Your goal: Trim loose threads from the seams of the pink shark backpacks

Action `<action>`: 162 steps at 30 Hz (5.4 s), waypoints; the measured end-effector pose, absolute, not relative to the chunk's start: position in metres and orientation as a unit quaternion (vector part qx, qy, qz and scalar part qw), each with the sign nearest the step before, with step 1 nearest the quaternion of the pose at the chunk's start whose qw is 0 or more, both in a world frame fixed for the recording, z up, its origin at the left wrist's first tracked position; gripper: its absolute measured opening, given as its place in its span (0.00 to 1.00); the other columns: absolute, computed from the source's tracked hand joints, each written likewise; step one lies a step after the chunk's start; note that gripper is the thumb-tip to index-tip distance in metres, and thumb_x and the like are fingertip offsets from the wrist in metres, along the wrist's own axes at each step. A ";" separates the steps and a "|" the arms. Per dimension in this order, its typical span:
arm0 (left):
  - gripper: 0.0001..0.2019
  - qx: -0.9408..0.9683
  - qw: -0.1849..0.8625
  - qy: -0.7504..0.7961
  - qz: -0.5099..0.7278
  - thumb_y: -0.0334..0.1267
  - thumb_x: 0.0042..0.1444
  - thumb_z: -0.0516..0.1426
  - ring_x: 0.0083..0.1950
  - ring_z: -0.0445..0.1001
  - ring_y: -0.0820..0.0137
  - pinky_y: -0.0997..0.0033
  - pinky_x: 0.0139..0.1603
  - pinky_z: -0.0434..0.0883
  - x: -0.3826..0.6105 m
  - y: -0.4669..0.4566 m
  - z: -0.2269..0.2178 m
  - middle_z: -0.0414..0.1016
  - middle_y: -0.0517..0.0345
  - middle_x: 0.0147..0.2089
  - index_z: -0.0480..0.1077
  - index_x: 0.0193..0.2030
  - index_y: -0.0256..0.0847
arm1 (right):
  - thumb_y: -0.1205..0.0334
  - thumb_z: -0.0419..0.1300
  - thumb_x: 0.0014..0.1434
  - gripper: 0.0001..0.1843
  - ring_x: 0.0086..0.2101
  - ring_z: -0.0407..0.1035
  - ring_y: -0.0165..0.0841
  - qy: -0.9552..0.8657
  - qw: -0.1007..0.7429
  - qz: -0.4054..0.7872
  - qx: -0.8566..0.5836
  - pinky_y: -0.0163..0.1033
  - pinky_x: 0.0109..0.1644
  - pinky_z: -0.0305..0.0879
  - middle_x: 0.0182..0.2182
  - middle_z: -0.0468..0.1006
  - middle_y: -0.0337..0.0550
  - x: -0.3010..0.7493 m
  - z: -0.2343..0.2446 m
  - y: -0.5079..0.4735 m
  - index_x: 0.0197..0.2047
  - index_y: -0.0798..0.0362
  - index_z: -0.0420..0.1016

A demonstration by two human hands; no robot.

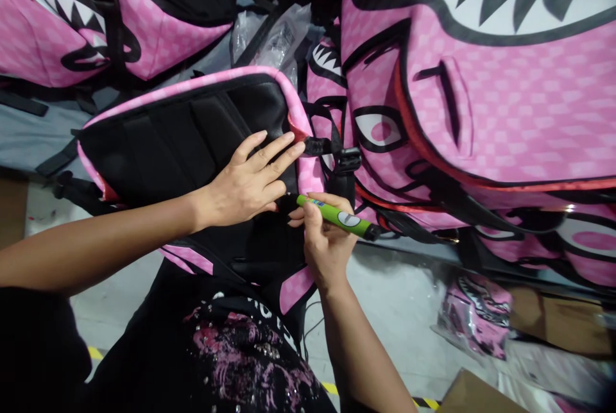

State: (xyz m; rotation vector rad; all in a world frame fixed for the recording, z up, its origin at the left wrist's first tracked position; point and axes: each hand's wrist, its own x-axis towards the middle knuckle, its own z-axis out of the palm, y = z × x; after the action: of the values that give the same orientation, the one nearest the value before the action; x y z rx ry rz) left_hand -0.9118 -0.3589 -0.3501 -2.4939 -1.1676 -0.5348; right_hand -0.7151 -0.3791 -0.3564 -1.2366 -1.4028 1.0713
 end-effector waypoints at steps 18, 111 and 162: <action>0.13 -0.873 0.175 -0.412 -0.195 0.49 0.60 0.60 0.75 0.55 0.58 0.53 0.78 0.34 -0.914 -0.360 -0.355 0.61 0.46 0.72 0.67 0.34 0.42 | 0.57 0.62 0.64 0.09 0.20 0.73 0.26 -0.533 0.471 0.473 -0.521 0.30 0.24 0.73 0.24 0.78 0.33 -0.719 -0.352 -0.376 0.42 0.53 0.71; 0.15 -0.916 0.088 -0.386 0.058 0.52 0.60 0.59 0.41 0.74 0.63 0.62 0.44 0.67 -0.936 -0.333 -0.286 0.76 0.55 0.35 0.73 0.41 0.40 | 0.55 0.63 0.64 0.10 0.24 0.77 0.28 -0.532 0.495 0.477 -0.494 0.33 0.30 0.78 0.27 0.80 0.35 -0.708 -0.344 -0.383 0.44 0.52 0.71; 0.53 -0.840 0.135 -0.496 0.171 0.50 0.50 0.66 0.70 0.55 0.47 0.49 0.63 0.63 -0.894 -0.312 -0.274 0.49 0.35 0.75 0.43 0.75 0.34 | 0.57 0.59 0.66 0.15 0.40 0.81 0.38 -0.638 0.437 0.486 -0.407 0.42 0.46 0.78 0.41 0.85 0.48 -0.713 -0.345 -0.366 0.53 0.52 0.74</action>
State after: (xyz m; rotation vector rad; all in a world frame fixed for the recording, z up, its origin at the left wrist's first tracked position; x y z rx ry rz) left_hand -0.8940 -0.3117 -0.2743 -2.4350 -1.4374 0.4953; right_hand -0.7133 -0.3664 -0.3450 -1.0128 -1.5872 1.2085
